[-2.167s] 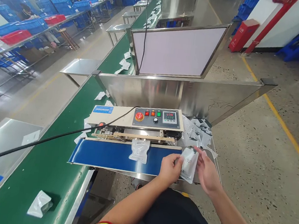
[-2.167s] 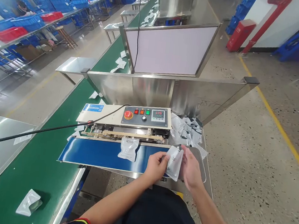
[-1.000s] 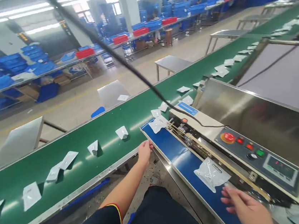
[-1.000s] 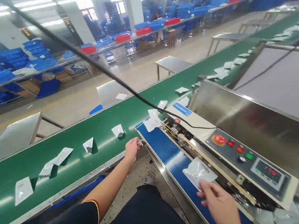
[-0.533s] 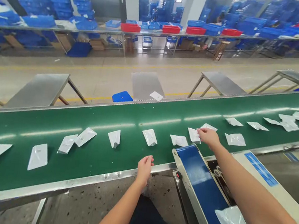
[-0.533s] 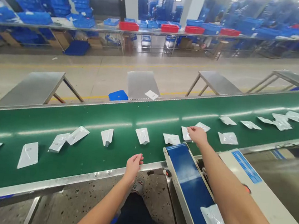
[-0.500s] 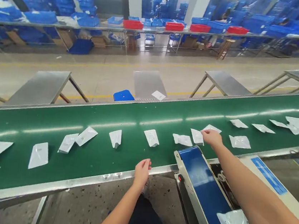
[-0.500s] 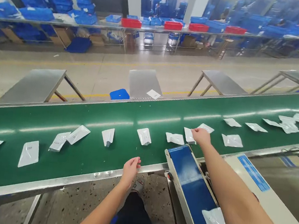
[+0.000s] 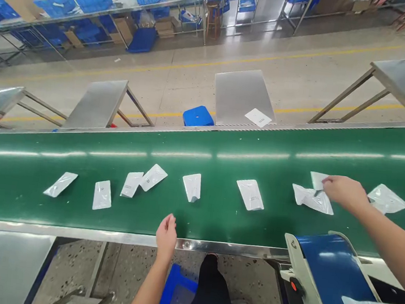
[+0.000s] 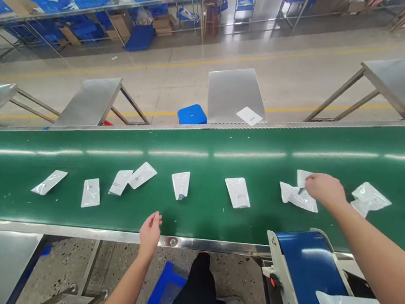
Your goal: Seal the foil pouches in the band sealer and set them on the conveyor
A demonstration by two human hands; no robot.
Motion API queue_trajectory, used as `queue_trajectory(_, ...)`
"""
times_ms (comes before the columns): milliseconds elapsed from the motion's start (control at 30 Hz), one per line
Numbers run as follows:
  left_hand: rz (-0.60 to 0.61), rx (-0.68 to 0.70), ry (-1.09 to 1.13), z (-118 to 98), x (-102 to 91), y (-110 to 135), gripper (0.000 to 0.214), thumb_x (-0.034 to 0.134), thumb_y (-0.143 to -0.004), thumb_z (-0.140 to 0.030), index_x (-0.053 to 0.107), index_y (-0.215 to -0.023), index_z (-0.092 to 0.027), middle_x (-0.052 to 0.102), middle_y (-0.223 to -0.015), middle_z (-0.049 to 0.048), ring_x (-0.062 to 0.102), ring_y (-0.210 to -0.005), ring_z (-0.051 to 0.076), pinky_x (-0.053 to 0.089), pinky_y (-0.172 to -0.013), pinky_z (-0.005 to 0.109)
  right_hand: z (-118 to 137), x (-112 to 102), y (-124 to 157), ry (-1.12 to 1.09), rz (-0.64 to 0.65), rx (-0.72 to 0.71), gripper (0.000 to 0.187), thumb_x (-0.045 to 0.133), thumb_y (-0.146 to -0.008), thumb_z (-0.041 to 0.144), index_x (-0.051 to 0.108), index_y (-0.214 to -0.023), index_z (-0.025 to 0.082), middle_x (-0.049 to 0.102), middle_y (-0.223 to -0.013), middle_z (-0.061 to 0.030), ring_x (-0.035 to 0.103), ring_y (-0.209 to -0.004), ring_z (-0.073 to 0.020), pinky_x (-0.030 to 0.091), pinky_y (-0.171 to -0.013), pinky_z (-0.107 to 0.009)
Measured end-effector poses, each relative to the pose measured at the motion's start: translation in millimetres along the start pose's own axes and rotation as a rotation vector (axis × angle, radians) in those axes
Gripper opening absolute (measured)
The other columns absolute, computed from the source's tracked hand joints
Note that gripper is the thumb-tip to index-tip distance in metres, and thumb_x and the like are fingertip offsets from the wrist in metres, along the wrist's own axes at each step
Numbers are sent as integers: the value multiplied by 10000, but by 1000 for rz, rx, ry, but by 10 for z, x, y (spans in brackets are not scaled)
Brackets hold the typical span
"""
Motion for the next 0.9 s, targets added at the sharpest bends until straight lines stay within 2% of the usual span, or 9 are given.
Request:
queue_trajectory(100, -14, 37, -57, -498, 382, -296, 487, 650, -1048, -545, 733, -1394, -213, 753, -1449, 194, 752, -1275, 329, 585, -1121, 470, 744, 266, 221, 14, 174, -146, 405, 610, -1121, 347, 863, -948, 83, 782, -1068, -237, 722, -944, -288, 449, -807, -371)
queue_trajectory(200, -121, 287, -285, -1006, 540, -636, 576, 617, -1049, -359, 590, -1581, -140, 618, -1621, 239, 574, -1530, 356, 426, -1306, 499, 1469, 727, 648, 94, 244, -271, 605, 833, -965, 630, 829, -1077, 35, 737, -1140, -280, 734, -1019, -363, 504, -844, -381)
queue_trajectory(300, -168, 483, -618, -1295, 400, -1070, 813, 682, -915, -189, 447, -1686, -83, 378, -1807, 260, 309, -1706, 387, 270, -1393, 520, 1879, 1051, 960, 226, 204, -313, 644, 919, -915, 419, 713, -1345, -13, 662, -1296, -325, 719, -1158, -437, 540, -894, -418)
queue_trajectory(367, -106, 496, -812, -1328, 209, -1386, 944, 723, -844, -153, 384, -1722, -83, 273, -1858, 259, 218, -1739, 406, 230, -1400, 545, 1980, 1118, 1016, 246, 196, -342, 412, 771, -979, 178, 702, -1340, -8, 670, -1260, -307, 736, -1137, -407, 536, -909, -408)
queue_trajectory(433, -6, 492, -951, -1297, 30, -1641, 989, 744, -821, -146, 366, -1734, -92, 355, -1820, 271, 239, -1729, 417, 186, -1401, 576, 1999, 1096, 981, 236, 207, -371, 329, 591, -1009, 57, 716, -1310, 10, 687, -1205, -284, 756, -1049, -367, 528, -893, -396)
queue_trajectory(533, 82, 537, -1040, -1236, -122, -1792, 825, 695, -915, -168, 446, -1696, -83, 645, -1564, 286, 474, -1586, 416, 127, -1393, 595, 2025, 999, 899, 189, 186, -370, 509, 475, -1024, 45, 649, -1501, 75, 696, -1221, -262, 756, -967, -359, 528, -852, -402)
queue_trajectory(600, 105, 563, -1011, -1194, -158, -1738, 682, 614, -1002, -185, 511, -1669, -96, 749, -1360, 255, 619, -1420, 388, 186, -1371, 561, 2153, 962, 893, 86, 152, -365, 613, 458, -1038, 72, 578, -1636, 129, 695, -1265, -259, 751, -983, -374, 534, -850, -413)
queue_trajectory(767, 115, 589, -671, -1111, -303, -1462, 447, 637, -1028, -217, 761, -1457, -199, 792, -1143, 189, 695, -1233, 357, 379, -1247, 469, 2974, 1145, 1104, -140, 167, -419, 548, 490, -1037, 122, 739, -1524, 154, 674, -1373, -256, 728, -1185, -377, 559, -971, -416)
queue_trajectory(900, 5, 691, -414, -1200, -640, -1442, 361, 647, -1013, -214, 837, -1320, -224, 802, -1129, 183, 693, -1208, 361, 388, -1244, 501, 3662, 1436, 1435, -216, 207, -500, 424, 523, -996, 191, 843, -1264, 113, 707, -1250, -274, 728, -1192, -431, 588, -1007, -530)
Point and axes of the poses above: each hand's wrist, its own y-axis away from the middle knuckle, its own x-axis out of the palm, z = x × y, the point moved 4 cm from there along -y, towards the middle knuckle
